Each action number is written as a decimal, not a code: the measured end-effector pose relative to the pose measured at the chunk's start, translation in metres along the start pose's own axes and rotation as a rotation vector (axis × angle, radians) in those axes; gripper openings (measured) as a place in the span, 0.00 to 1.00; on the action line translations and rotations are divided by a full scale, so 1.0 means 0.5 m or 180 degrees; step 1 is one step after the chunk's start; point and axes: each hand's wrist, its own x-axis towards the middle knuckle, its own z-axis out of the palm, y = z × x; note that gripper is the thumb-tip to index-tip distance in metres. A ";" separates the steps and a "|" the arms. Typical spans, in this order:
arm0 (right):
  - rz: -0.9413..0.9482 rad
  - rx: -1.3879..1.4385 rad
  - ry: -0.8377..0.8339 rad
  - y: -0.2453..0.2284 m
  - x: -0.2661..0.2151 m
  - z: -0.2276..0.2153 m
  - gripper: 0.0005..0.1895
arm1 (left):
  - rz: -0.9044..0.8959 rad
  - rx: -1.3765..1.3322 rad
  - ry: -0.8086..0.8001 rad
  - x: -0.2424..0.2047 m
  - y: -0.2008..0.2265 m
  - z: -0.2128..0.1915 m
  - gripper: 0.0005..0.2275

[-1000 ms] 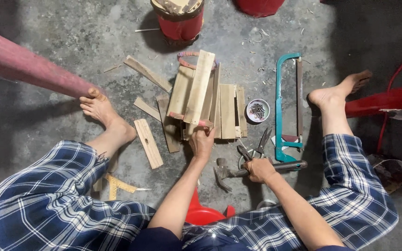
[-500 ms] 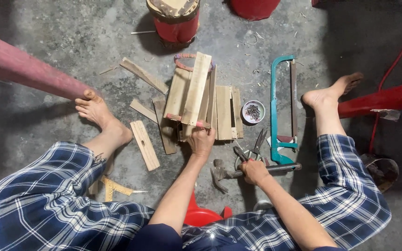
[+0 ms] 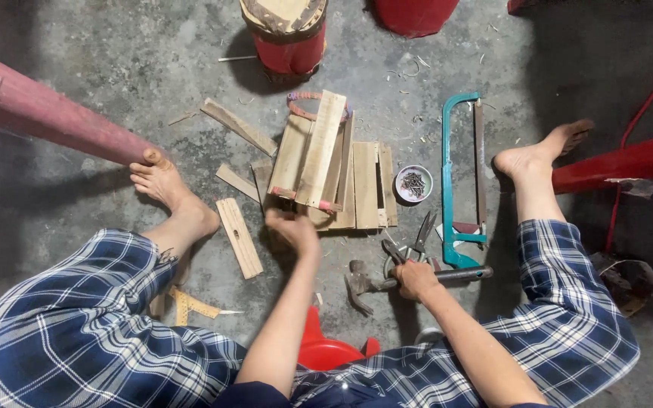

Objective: The person assembles a small wooden box by attaching a colorful woven handle to the sides. They use a hammer and nails to secure the handle, repeatedly adjusting the box and checking alignment.

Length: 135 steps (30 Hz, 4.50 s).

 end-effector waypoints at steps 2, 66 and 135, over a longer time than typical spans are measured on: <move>-0.0020 0.0020 0.0001 0.002 0.006 0.007 0.12 | -0.0060 0.0014 -0.0337 0.059 0.006 -0.027 0.26; -0.0742 0.0175 0.0862 -0.032 0.006 0.007 0.13 | 0.3015 0.0820 -0.1051 -0.020 0.102 -0.028 0.15; -0.0137 0.4165 0.3031 -0.131 -0.094 -0.386 0.12 | 0.5000 0.2314 -0.2758 0.025 0.440 -0.152 0.19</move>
